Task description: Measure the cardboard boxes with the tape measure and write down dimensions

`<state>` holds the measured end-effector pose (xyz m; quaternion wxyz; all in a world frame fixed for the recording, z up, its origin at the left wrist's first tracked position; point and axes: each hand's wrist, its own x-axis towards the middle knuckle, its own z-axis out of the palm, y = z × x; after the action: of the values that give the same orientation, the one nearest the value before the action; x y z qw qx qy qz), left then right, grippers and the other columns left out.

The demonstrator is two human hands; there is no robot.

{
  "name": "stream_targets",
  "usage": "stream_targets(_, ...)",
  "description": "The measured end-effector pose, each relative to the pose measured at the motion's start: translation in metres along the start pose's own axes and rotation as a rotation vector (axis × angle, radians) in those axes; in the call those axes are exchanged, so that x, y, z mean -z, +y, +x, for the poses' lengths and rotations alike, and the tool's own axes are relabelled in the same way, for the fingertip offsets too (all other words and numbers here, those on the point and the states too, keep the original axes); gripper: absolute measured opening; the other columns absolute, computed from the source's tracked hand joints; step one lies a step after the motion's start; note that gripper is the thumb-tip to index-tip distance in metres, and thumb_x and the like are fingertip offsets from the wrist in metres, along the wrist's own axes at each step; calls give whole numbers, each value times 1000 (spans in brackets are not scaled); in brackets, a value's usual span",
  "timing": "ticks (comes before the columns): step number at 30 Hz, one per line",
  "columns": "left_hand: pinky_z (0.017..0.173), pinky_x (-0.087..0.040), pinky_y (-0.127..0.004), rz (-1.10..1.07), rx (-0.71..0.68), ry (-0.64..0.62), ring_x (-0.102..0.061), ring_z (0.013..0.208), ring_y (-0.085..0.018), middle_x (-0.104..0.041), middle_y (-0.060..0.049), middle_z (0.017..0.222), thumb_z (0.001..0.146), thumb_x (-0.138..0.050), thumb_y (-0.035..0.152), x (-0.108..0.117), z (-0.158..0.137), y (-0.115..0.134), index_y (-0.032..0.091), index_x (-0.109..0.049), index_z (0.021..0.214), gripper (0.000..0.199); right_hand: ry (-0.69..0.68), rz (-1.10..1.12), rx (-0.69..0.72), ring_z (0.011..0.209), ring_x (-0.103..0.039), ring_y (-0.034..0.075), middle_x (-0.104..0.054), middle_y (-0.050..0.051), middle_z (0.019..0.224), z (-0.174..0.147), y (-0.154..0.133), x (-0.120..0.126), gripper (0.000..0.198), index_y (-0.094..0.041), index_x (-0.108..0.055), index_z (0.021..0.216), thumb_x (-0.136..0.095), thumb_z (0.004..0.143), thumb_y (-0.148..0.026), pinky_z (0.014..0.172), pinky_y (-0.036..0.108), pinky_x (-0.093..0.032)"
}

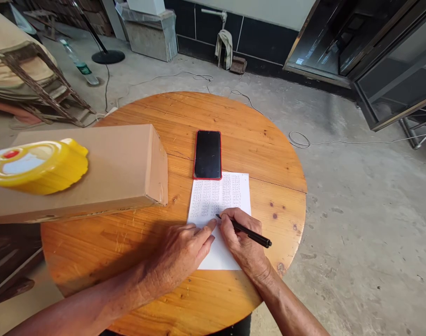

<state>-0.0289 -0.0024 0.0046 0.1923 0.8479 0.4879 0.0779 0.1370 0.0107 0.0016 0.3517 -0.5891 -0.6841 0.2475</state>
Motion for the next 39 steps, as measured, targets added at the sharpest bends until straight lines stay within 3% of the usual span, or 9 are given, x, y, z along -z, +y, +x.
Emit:
stream_targets(14,59,-55,-36,-1,-5,9,-70,67,-25,-71,-4,70,90,-51,16,-1,-1,0,17,-60,120,31,-15,-11,-17,54,-54,12,-62,-2,63,0,-2,1,17,-18,-61,74,-52,87,-22,54,24,-41)
stream_targets(21,55,-54,-35,14,4,38,-69,63,-25,-70,-4,69,89,-52,16,-2,0,0,18,-61,120,32,13,66,-114,45,-49,12,-54,-4,51,-2,1,2,20,-19,-61,73,-52,88,-27,48,24,-40)
stream_targets(39,59,-55,-35,-3,6,8,-70,67,-24,-70,-4,69,90,-52,16,-1,0,0,17,-59,123,34,33,-5,-36,54,-55,13,-63,-1,62,0,-1,1,19,-19,-62,72,-52,87,-24,53,24,-42)
